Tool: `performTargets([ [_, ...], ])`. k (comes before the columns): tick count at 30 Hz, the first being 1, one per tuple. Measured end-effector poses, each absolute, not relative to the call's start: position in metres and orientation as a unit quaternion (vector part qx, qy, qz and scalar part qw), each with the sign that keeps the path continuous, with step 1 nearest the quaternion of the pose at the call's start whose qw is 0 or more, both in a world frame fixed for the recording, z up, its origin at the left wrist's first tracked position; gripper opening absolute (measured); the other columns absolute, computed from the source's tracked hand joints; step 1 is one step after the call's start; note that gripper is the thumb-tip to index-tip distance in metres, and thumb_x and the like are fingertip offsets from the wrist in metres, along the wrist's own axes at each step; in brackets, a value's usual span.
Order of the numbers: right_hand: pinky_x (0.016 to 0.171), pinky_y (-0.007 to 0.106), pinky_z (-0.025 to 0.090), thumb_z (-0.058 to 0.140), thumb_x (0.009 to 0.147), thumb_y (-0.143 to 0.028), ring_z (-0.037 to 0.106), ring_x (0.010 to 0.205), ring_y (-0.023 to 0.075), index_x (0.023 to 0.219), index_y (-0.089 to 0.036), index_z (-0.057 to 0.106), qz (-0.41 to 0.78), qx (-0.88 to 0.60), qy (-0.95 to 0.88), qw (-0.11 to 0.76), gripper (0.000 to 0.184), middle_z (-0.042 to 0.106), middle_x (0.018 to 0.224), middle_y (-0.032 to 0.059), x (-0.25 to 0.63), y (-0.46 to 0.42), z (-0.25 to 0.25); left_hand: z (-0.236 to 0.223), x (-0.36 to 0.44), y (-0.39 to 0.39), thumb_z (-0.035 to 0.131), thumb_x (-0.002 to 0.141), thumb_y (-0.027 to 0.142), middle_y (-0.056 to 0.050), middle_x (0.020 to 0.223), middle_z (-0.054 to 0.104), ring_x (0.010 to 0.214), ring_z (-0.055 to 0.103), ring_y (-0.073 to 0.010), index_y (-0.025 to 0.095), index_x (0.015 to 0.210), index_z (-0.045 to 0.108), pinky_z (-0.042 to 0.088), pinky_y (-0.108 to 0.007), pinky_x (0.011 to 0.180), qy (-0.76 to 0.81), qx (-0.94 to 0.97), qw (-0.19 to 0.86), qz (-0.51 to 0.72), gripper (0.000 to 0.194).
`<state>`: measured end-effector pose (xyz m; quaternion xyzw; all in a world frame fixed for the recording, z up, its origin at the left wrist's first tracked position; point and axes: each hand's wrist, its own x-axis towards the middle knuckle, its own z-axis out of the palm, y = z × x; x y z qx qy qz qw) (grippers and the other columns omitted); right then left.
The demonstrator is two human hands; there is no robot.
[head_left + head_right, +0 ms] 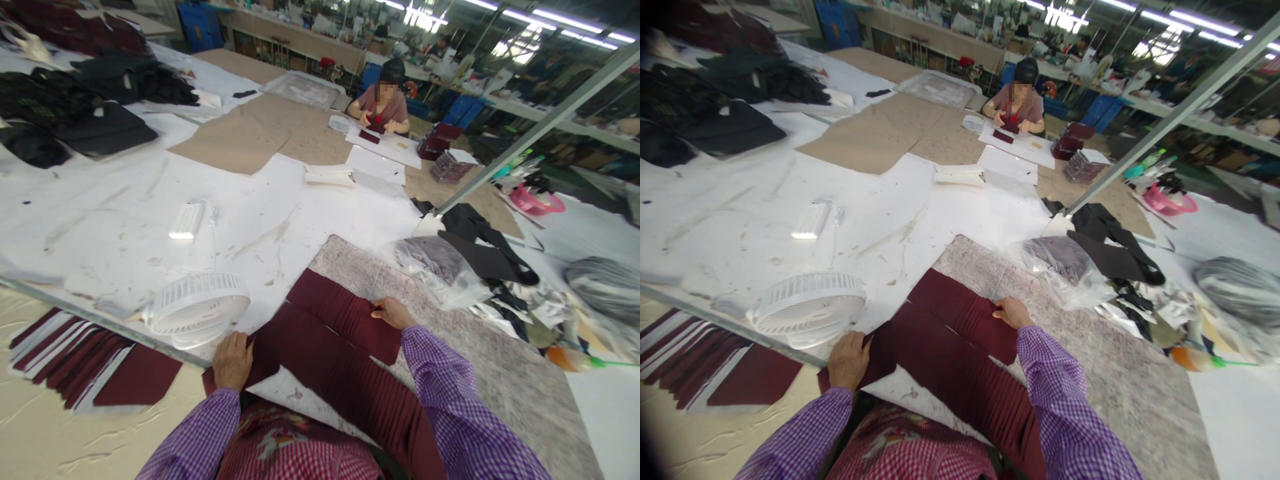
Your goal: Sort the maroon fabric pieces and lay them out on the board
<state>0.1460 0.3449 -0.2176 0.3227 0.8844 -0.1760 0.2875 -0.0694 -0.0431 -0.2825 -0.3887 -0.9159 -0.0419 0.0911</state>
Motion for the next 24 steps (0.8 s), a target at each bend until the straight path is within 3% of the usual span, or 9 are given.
performTargets([
  [15, 0.080, 0.038, 0.049, 0.054, 0.088, -0.033, 0.060, 0.091, 0.0176, 0.102, -0.017, 0.059, -0.108, 0.340, 0.898, 0.257, 0.022, 0.061, 0.104, 0.0053, 0.141, 0.333, -0.214, -0.280, -0.069, -0.042, 0.041, 0.089, 0.029, -0.008, 0.076, 0.056, 0.076, 0.050, -0.0246, 0.018, 0.079, 0.055, 0.035, -0.036, 0.072, -0.915, -0.390, 0.092, -0.044, 0.020],
  [21, 0.082, 0.040, 0.048, 0.054, 0.087, -0.035, 0.057, 0.095, 0.0197, 0.111, -0.016, 0.054, -0.079, 0.374, 0.909, 0.165, 0.030, 0.058, 0.110, 0.0070, 0.148, 0.322, -0.212, -0.278, -0.069, -0.042, 0.041, 0.089, 0.029, -0.008, 0.077, 0.056, 0.077, 0.050, -0.0248, 0.018, 0.080, 0.055, 0.036, -0.036, 0.073, -0.916, -0.388, 0.090, -0.047, 0.020],
  [24, 0.088, 0.041, 0.044, 0.054, 0.087, -0.031, 0.054, 0.105, 0.0227, 0.120, -0.017, 0.049, -0.075, 0.375, 0.918, 0.105, 0.036, 0.054, 0.121, 0.0096, 0.152, 0.312, -0.211, -0.278, -0.069, -0.042, 0.041, 0.089, 0.028, -0.007, 0.077, 0.056, 0.076, 0.050, -0.0246, 0.018, 0.080, 0.055, 0.036, -0.036, 0.073, -0.916, -0.389, 0.090, -0.047, 0.019],
])
